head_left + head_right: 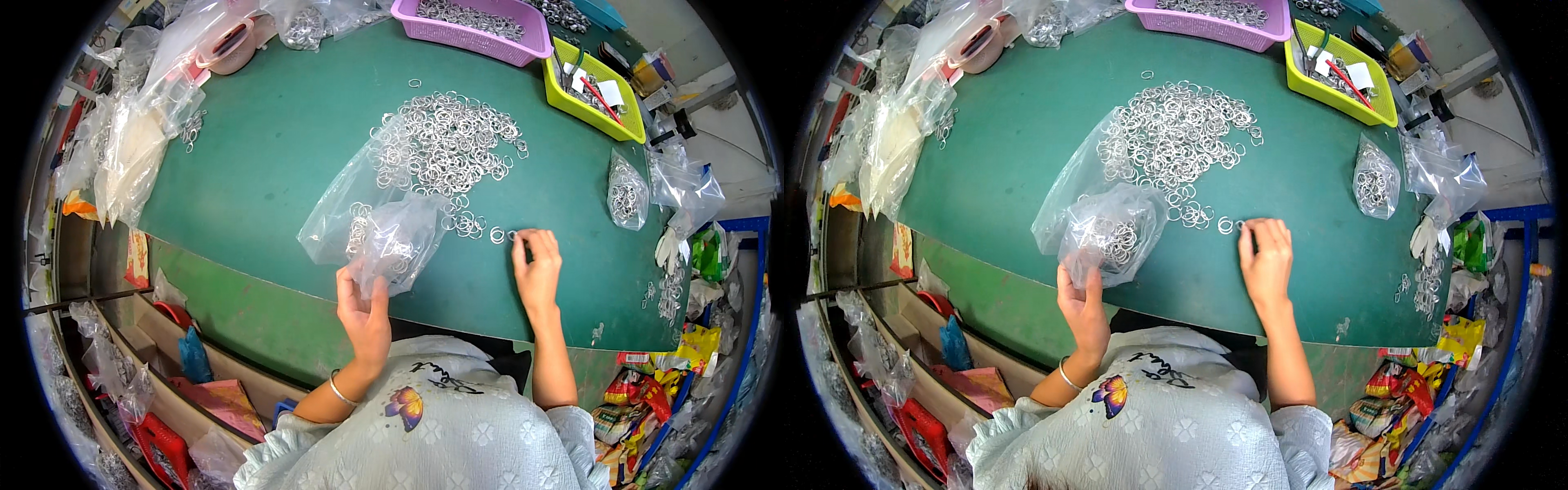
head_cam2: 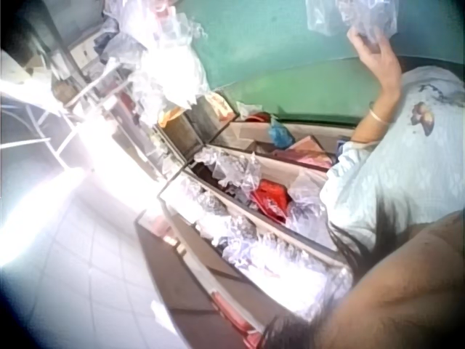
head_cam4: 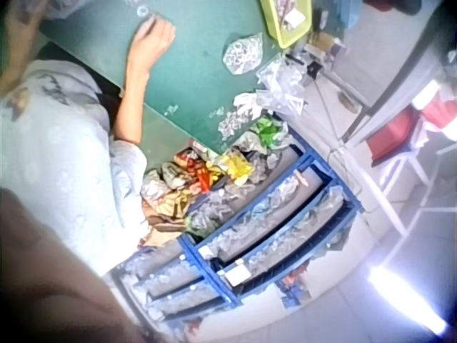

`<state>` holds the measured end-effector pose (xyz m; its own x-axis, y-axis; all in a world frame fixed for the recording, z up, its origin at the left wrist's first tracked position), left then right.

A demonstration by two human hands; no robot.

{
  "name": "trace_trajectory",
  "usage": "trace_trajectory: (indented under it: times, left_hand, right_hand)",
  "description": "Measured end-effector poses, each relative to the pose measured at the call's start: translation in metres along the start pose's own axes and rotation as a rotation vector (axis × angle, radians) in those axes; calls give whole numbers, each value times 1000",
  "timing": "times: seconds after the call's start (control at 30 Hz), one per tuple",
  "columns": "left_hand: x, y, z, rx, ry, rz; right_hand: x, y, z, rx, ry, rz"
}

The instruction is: The person sorts small metal rings by picking them up by hand from a pile on a workbench and placing them into a clear plastic bag.

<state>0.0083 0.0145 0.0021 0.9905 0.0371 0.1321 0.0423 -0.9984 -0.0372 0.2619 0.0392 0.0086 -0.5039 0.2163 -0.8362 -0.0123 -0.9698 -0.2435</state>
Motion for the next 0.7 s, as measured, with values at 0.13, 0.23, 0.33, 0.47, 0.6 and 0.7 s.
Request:
trace_trajectory:
  times: [0.13, 0.23, 0.33, 0.47, 0.6, 0.7]
  left_hand:
    - [-1, -1, 1, 7, 1, 0]
    - [1, -1, 1, 4, -2, 6]
    - [0, 0, 1, -2, 13, 7]
    - [-1, 0, -2, -5, -6, 20]
    - [0, 0, -2, -15, 37, 15]
    - [0, -1, -3, -31, 56, 20]
  right_hand:
    - [-8, -3, 0, 143, -206, -88]
    - [3, -9, 11, -39, -104, -18]
    - [12, -16, 8, -10, -34, 55]
    - [9, -14, -6, 270, -189, 23]
    - [-8, -17, 0, 37, 36, 23]
    - [-10, -11, 23, -125, 139, 233]
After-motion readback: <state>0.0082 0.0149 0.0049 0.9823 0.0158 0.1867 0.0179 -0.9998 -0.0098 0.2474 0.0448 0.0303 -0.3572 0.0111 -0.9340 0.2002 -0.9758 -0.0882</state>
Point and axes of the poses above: each hand's wrist, its own y-axis away from the middle knuckle, its own x-axis out of the palm, z = x × y, the point moved 3 cm from there along -y, towards the middle knuckle, and after that the axes turned 13 degrees about z, right-handed, at the moved point
